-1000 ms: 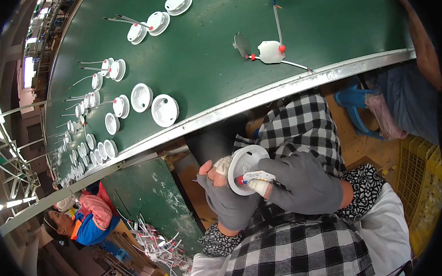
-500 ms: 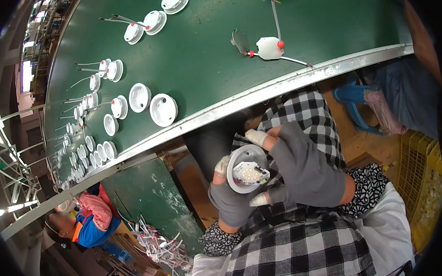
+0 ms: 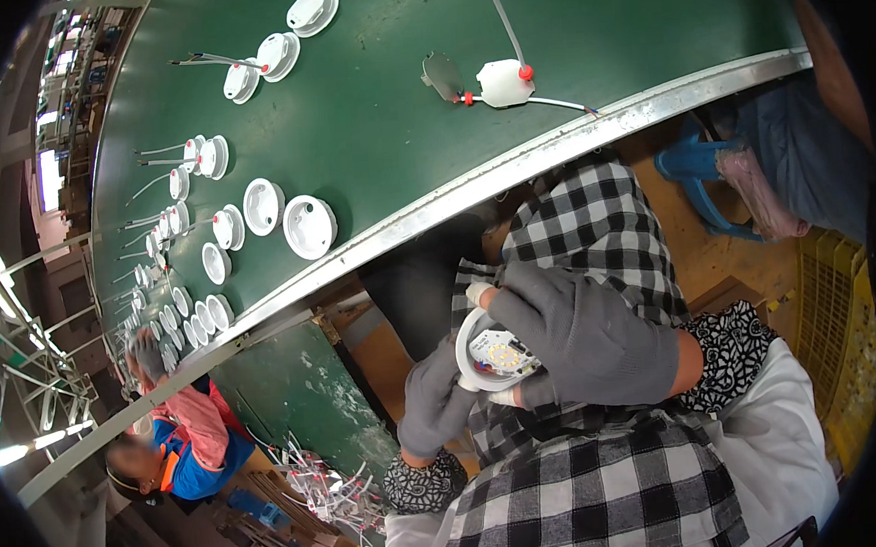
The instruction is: Assemble LED light bulb components by inserting and securing internal wiring and LED boards into plastic housings.
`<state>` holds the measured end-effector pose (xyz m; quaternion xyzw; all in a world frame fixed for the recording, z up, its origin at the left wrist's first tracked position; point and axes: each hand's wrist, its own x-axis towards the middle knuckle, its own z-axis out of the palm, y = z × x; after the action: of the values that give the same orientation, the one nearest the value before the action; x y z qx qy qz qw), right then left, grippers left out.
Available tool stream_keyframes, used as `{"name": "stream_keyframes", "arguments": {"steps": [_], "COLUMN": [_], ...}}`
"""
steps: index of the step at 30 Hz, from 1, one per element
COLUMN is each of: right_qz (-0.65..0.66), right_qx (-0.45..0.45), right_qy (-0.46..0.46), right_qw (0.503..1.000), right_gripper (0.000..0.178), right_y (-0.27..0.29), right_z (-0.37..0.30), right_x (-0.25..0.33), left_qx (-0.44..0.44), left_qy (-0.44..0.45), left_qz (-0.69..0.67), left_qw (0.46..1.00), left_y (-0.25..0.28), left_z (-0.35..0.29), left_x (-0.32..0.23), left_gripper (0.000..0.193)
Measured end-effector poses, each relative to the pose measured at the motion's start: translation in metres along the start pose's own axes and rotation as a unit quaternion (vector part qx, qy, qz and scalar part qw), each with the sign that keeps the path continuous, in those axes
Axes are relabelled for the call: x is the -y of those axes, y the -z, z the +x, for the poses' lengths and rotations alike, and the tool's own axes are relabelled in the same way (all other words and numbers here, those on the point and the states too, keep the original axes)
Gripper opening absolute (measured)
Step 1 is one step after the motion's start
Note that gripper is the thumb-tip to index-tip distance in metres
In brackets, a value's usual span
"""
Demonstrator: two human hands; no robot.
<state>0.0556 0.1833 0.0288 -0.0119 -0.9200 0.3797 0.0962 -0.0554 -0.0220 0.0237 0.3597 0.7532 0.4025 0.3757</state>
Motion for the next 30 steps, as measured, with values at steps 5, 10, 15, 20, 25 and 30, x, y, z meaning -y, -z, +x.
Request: {"name": "stream_keyframes", "arguments": {"steps": [5, 10, 15, 20, 25, 30], "right_qz": [0.035, 0.199, 0.288, 0.2, 0.21, 0.304], "right_qx": [0.002, 0.078, 0.152, 0.212, 0.283, 0.318], "right_qy": [0.004, -0.041, -0.041, -0.006, -0.06, -0.091], "right_qw": [0.999, 0.976, 0.945, 0.956, 0.934, 0.894], "right_gripper": [0.09, 0.093, 0.097, 0.103, 0.08, 0.078], "right_y": [0.001, -0.003, -0.014, -0.016, -0.038, -0.059], "right_z": [-0.008, -0.009, -0.014, -0.033, -0.053, -0.072], "right_x": [0.001, -0.012, -0.033, -0.045, -0.036, -0.054], "left_qx": [0.02, 0.054, 0.111, 0.093, 0.121, 0.156], "left_qy": [0.001, -0.006, 0.095, 0.197, 0.267, 0.227], "left_qz": [-0.118, -0.209, -0.333, -0.312, -0.34, -0.374], "left_qw": [0.993, 0.976, 0.931, 0.925, 0.894, 0.885], "left_y": [0.001, 0.003, -0.009, -0.029, -0.044, -0.056], "left_z": [-0.005, -0.008, -0.008, -0.017, -0.026, -0.035], "left_x": [0.02, 0.026, 0.009, -0.001, -0.006, 0.012], "left_gripper": [0.032, 0.029, 0.022, 0.017, 0.019, 0.022]}}
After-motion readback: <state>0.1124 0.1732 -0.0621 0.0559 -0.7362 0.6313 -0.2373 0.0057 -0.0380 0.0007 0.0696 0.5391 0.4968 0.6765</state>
